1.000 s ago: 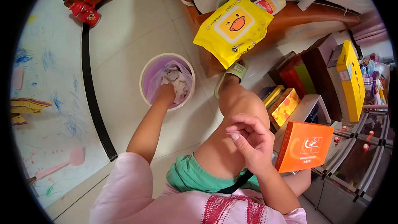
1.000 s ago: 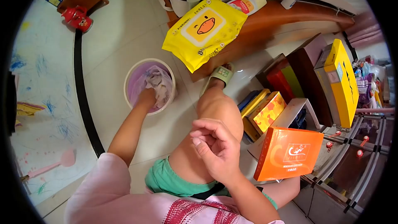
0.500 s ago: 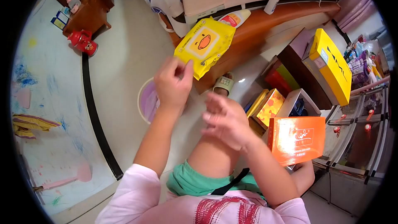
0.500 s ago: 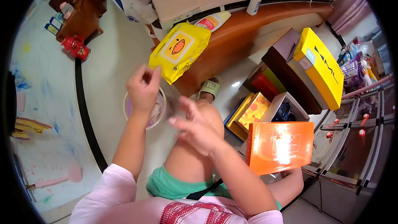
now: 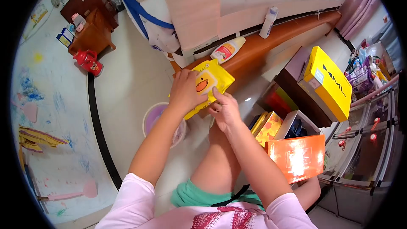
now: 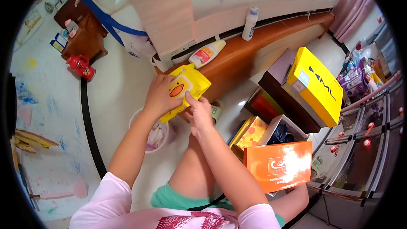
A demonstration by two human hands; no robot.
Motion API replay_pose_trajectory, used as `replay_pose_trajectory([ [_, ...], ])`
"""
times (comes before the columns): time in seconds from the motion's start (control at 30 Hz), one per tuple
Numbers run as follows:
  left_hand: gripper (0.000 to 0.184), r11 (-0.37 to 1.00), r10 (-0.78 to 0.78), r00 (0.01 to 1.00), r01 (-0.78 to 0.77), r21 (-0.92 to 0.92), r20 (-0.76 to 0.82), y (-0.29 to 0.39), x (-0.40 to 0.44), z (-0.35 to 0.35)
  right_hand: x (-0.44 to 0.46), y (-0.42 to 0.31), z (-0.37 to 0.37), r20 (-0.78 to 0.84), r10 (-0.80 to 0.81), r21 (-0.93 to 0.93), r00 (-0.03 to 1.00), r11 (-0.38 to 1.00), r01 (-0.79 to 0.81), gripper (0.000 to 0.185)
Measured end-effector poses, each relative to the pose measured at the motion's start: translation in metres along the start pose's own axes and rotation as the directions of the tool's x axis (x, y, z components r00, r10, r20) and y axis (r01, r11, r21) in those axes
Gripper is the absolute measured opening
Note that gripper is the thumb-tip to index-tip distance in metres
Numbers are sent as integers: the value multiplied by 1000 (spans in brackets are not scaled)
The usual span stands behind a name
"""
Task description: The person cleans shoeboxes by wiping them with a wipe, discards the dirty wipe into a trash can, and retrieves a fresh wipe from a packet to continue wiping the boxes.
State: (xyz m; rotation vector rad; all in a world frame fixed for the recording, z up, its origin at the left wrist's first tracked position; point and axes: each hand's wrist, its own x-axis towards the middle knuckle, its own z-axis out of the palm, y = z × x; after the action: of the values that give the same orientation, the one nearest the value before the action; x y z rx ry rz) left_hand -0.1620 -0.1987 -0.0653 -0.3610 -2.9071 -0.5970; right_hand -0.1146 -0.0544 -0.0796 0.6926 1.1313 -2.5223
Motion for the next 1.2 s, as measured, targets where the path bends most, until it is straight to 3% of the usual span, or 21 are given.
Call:
replay_pose_trajectory([
  [0.03,62,999,-8,1000,8,-37,0,0,-4,0,12,7,-4,127,44,110,991,992,-58,57],
  [0.13,64,992,-29,999,31,-125,19,1,-10,-3,17,12,-10,135,142,228,981,959,-170,52],
  [0.17,66,984,-44,999,48,-173,27,3,-13,-5,10,11,-14,89,92,210,992,972,-109,34],
  [0.2,66,984,-35,999,40,-175,31,9,-15,-10,0,6,-17,82,86,217,993,971,-102,34],
  [0.27,66,939,2,998,18,-344,59,32,-24,-24,-24,-3,-30,156,-134,167,979,980,108,39],
  [0.33,64,921,96,995,-78,-383,30,69,-37,-39,-66,-21,-38,216,-233,314,948,936,159,45],
  [0.4,62,884,299,953,-292,-365,-40,106,-48,-45,-103,-28,-57,119,-336,288,934,912,291,43],
  [0.47,60,848,367,930,-342,-406,-17,143,-63,-44,-133,-27,-85,17,-458,209,889,871,445,43],
  [0.6,56,770,534,846,-479,-421,14,200,-96,-29,-192,-17,-141,-123,-517,178,847,828,531,45],
  [0.67,47,749,555,829,-465,-471,64,222,-115,-24,-215,-16,-165,-167,-554,161,816,801,577,44],
  [0.7,41,730,492,859,-320,-605,140,226,-123,-18,-227,-15,-174,-223,-523,214,823,797,565,43],
  [0.73,41,725,510,847,-329,-605,151,230,-128,-16,-237,-13,-182,-273,-488,268,829,790,552,42],
  [0.8,36,718,389,869,-78,-692,305,236,-134,-15,-251,-6,-199,-290,-474,291,831,784,549,43],
  [0.87,29,786,461,887,-389,-480,36,249,-139,-21,-259,1,-212,-266,-463,310,846,790,530,46],
  [0.93,30,706,672,716,-697,-130,-187,252,-141,-17,-264,5,-215,-271,-457,336,847,780,528,46],
  [0.97,30,710,671,720,-693,-126,-179,254,-144,-18,-265,6,-216,-276,-460,356,844,767,534,46],
  [1.03,36,406,913,406,-914,13,-34,256,-151,-21,-267,7,-217,-255,-448,366,857,776,514,47],
  [1.2,43,543,837,521,-827,-144,167,259,-163,-7,-269,9,-221,-158,-417,346,895,825,446,49],
])
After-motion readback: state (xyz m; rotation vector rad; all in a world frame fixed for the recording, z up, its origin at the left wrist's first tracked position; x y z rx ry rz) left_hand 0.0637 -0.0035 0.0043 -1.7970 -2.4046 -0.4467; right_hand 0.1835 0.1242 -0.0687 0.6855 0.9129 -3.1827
